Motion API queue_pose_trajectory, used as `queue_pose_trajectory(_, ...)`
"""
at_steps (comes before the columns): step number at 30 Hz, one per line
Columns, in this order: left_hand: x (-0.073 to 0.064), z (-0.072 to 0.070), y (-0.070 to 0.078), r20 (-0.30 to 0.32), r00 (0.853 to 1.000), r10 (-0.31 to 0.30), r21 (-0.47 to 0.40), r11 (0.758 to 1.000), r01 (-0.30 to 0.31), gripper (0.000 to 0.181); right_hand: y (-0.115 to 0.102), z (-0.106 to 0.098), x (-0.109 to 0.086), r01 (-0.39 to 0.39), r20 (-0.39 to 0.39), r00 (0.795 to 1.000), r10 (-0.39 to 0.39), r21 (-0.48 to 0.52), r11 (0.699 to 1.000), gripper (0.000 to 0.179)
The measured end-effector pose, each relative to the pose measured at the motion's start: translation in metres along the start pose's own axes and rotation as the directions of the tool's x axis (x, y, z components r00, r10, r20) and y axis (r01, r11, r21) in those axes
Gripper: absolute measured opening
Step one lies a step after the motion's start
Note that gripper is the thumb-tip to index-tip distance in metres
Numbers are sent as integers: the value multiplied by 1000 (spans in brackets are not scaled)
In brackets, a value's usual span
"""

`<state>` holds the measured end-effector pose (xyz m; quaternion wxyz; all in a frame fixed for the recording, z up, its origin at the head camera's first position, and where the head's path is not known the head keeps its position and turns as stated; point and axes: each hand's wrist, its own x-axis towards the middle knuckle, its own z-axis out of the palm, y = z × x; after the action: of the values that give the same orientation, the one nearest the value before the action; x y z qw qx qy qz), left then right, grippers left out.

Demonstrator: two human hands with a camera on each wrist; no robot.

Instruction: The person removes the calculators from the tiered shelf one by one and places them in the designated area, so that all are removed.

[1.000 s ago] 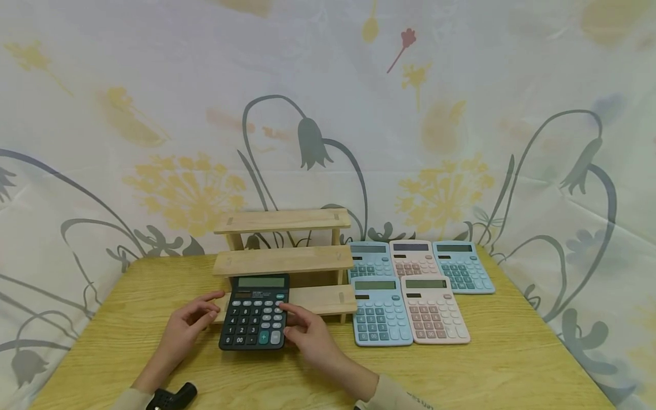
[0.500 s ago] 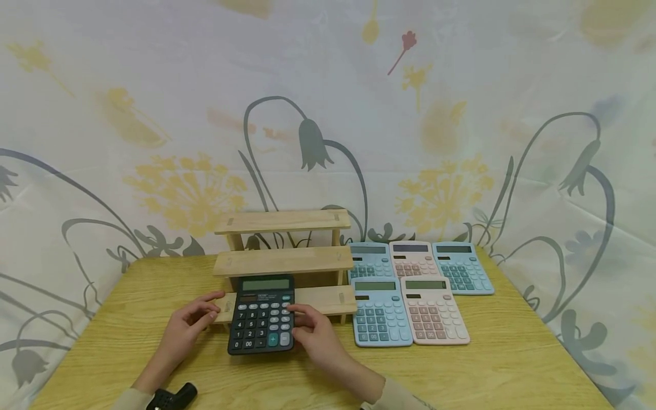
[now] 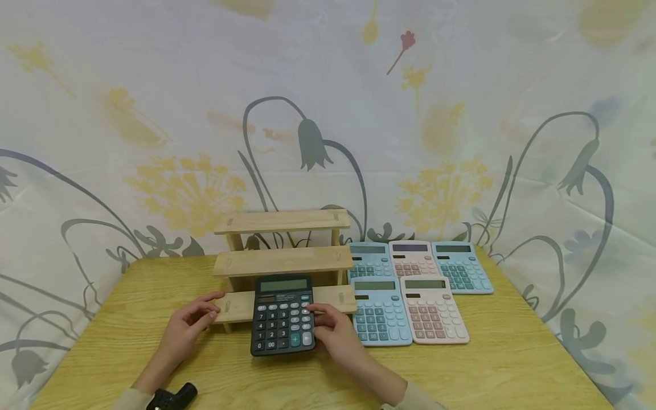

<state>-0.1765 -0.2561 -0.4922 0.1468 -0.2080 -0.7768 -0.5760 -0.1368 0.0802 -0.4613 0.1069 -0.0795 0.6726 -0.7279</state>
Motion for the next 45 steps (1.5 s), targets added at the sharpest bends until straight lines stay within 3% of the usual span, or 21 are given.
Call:
queue_pose_trajectory(8,0,-1,-1,3,1000,11,-30,999,-11,11,-3,-30,-6,-27,-37,999,23,-100,995,45)
queue_pose_trajectory(24,1,-1,-1,18,1000,0,-33,999,0,11,-10,-75,-23,-51,-143,989,29,-150,987,47)
queue_pose_trajectory(38,1,-1,1,17,1000,-5,-26,1000,6,10,-17,-115,-43,-132,-318,947,55,-226,965,46)
queue_pose_trajectory(45,1,0,2,13,1000,5,-29,1000,-4,10,-19,-141,-55,-149,-366,928,62,-212,966,47)
